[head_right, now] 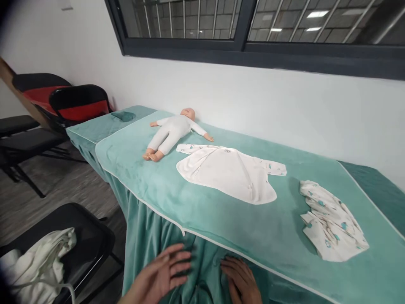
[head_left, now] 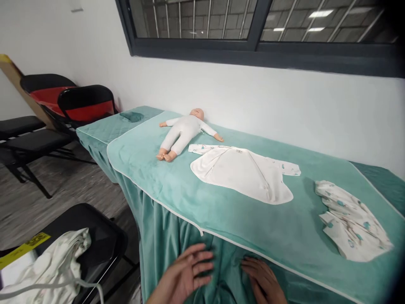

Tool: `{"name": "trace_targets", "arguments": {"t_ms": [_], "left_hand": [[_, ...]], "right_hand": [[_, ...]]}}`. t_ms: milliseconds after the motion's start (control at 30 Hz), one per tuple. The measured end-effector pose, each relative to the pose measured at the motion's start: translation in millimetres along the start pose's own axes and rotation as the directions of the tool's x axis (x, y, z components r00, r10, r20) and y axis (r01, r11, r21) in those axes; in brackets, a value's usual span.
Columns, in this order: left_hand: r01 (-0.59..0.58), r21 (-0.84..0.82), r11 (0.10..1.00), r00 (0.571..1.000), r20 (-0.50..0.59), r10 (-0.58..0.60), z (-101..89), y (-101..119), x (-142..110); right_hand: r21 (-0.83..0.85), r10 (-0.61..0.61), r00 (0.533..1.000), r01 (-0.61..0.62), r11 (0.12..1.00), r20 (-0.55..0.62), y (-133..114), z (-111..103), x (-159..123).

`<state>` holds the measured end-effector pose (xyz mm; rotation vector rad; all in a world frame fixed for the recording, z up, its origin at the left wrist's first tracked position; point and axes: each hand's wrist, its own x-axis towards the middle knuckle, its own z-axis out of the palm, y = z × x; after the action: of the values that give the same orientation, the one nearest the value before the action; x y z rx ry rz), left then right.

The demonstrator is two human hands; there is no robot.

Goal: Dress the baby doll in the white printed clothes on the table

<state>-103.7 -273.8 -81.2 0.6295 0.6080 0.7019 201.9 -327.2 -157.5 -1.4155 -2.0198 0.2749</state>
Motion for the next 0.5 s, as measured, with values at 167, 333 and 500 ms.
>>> {"name": "trace_targets", "arguments": {"t_ms": [167, 333, 500], "left_hand": [[-0.205, -0.142, 0.969, 0.834, -0.544, 0.097, -56.4, 28, 8], [-0.193, 0.603, 0.774, 0.501, -0.618, 0.606, -78.9, 94, 49], [-0.048, 0.97, 0.237, 0.288, -0.214, 0.933, -90.9, 205, 107]], "right_hand": [[0.302, 0.171, 0.976, -0.204, 0.931, 0.132, -35, -7, 90], [0.347, 0.171, 0.98, -0.196, 0.917, 0.102, -47, -19, 280], [0.218, 0.429, 0.902, -0.408, 0.887, -0.057, 2, 26, 502]]}}
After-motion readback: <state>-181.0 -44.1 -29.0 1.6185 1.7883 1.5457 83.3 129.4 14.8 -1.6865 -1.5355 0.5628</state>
